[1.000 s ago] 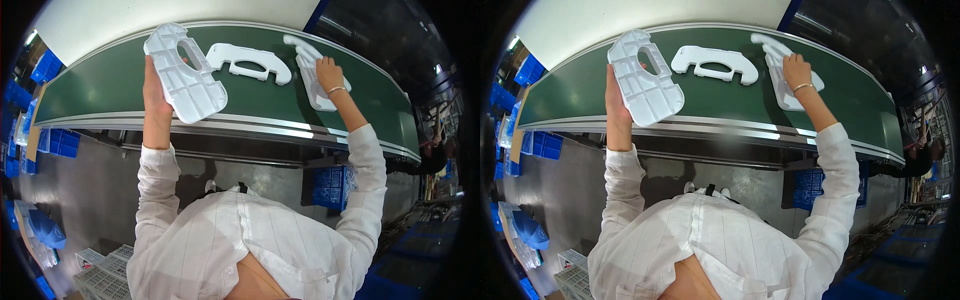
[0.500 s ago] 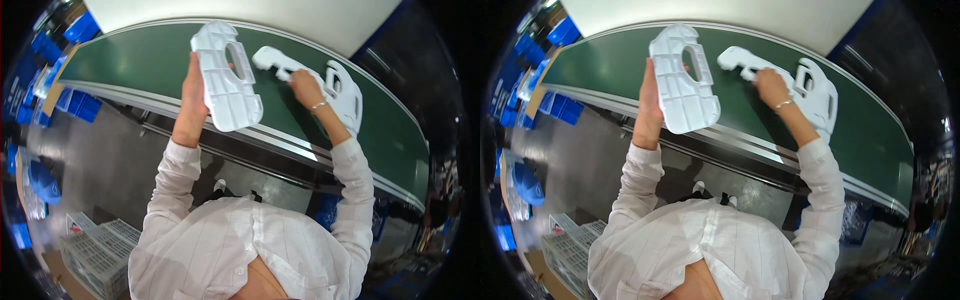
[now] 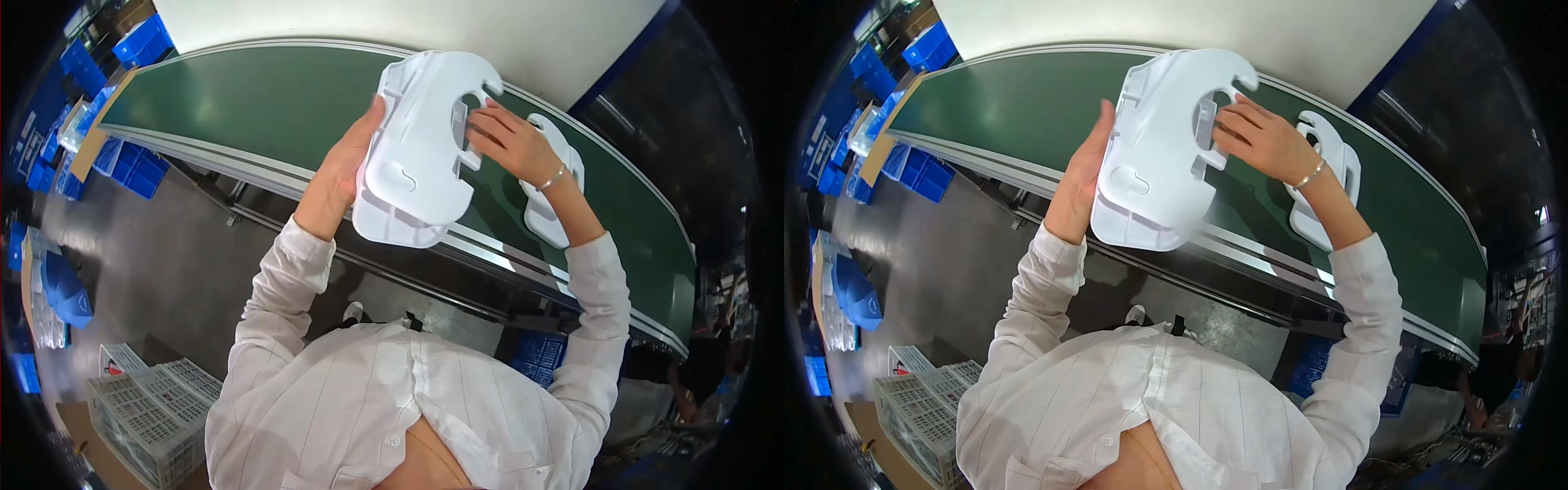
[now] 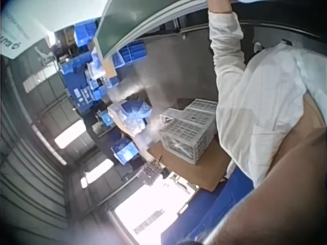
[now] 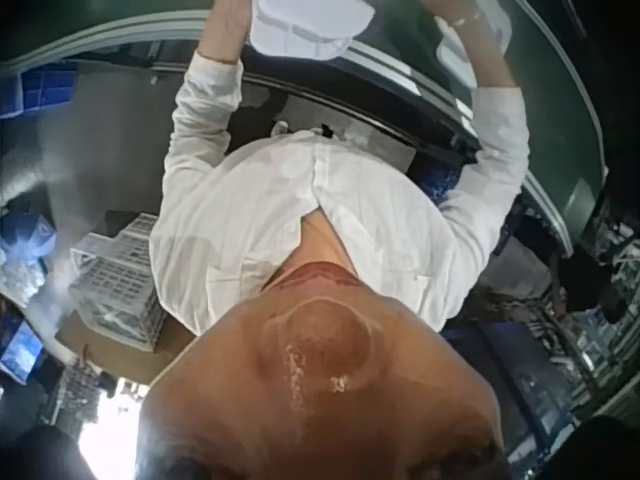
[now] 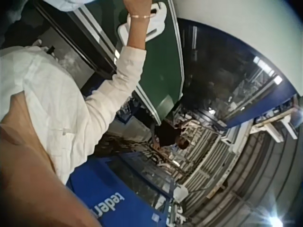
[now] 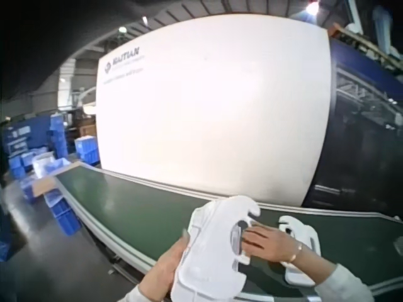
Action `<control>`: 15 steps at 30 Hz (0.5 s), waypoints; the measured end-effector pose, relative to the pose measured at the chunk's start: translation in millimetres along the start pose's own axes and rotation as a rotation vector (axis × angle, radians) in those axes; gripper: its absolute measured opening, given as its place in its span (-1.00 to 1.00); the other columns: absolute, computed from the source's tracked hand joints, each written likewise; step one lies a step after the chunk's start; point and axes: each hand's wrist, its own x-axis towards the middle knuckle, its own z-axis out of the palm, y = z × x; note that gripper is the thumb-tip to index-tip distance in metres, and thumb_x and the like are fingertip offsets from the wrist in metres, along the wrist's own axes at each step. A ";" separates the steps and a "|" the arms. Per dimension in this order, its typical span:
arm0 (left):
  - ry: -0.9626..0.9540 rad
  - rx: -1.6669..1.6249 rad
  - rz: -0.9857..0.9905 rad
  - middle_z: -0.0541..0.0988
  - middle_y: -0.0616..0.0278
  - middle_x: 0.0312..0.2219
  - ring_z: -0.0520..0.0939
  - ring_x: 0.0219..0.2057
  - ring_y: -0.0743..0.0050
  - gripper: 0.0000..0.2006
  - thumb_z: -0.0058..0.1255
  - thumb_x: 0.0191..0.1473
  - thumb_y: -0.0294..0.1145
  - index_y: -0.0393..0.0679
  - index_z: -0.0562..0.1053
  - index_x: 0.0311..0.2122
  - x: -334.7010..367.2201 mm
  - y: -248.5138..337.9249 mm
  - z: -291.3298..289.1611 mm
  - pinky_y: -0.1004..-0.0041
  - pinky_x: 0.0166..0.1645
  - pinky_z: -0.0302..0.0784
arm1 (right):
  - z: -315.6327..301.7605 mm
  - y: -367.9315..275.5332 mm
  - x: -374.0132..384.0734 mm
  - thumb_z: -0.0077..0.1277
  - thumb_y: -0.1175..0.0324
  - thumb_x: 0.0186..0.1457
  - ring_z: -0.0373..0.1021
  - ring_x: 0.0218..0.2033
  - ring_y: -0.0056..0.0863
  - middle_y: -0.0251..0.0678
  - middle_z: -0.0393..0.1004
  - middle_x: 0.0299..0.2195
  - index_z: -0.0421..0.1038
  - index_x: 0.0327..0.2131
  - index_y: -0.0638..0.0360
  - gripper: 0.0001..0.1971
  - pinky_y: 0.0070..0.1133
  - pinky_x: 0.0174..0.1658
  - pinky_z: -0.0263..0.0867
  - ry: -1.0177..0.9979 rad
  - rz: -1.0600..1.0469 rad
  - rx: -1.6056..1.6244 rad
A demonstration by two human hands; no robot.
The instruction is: The person takes plastic parts from a conveyor belt, aligns them, and presses them together by hand to assemble plastic items.
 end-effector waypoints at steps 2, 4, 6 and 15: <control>0.010 0.117 0.025 0.45 0.05 -0.08 0.54 -0.12 0.26 -0.41 0.09 -0.05 -0.49 -0.26 0.20 0.12 -0.4 -1.8 11.7 0.33 -0.03 0.50 | 5.3 -0.4 -5.1 0.09 0.52 -0.21 0.39 -0.14 -0.29 -0.22 0.43 -0.22 0.41 -0.33 0.21 -0.75 -0.39 0.06 0.35 -0.004 0.036 -0.024; 0.008 0.124 0.047 0.44 0.07 -0.12 0.53 -0.14 0.26 -0.39 0.09 -0.10 -0.51 -0.27 0.19 0.12 6.4 -11.3 10.6 0.34 -0.04 0.49 | 3.5 -4.0 -7.1 0.07 0.56 -0.20 0.37 -0.11 -0.26 -0.22 0.42 -0.18 0.38 -0.26 0.23 -0.69 -0.44 0.04 0.34 -0.037 0.122 -0.072; 0.009 0.133 0.074 0.44 0.08 -0.15 0.53 -0.17 0.27 -0.36 0.08 -0.16 -0.54 -0.28 0.17 0.11 9.9 -21.1 9.5 0.34 -0.06 0.49 | -7.5 -29.5 -0.3 0.04 0.58 -0.14 0.37 -0.12 -0.26 -0.21 0.41 -0.17 0.37 -0.21 0.24 -0.69 -0.48 -0.01 0.33 0.054 0.423 0.038; 0.006 0.441 0.305 0.41 0.11 -0.14 0.48 -0.16 0.39 -0.29 0.07 -0.21 -0.59 -0.24 0.10 0.13 3.2 -51.0 48.3 0.38 -0.08 0.44 | -27.1 -95.9 18.8 0.10 0.29 0.07 0.31 -0.21 -0.51 -0.23 0.37 -0.20 0.26 0.03 0.29 -0.52 -0.61 -0.12 0.26 0.329 1.153 0.674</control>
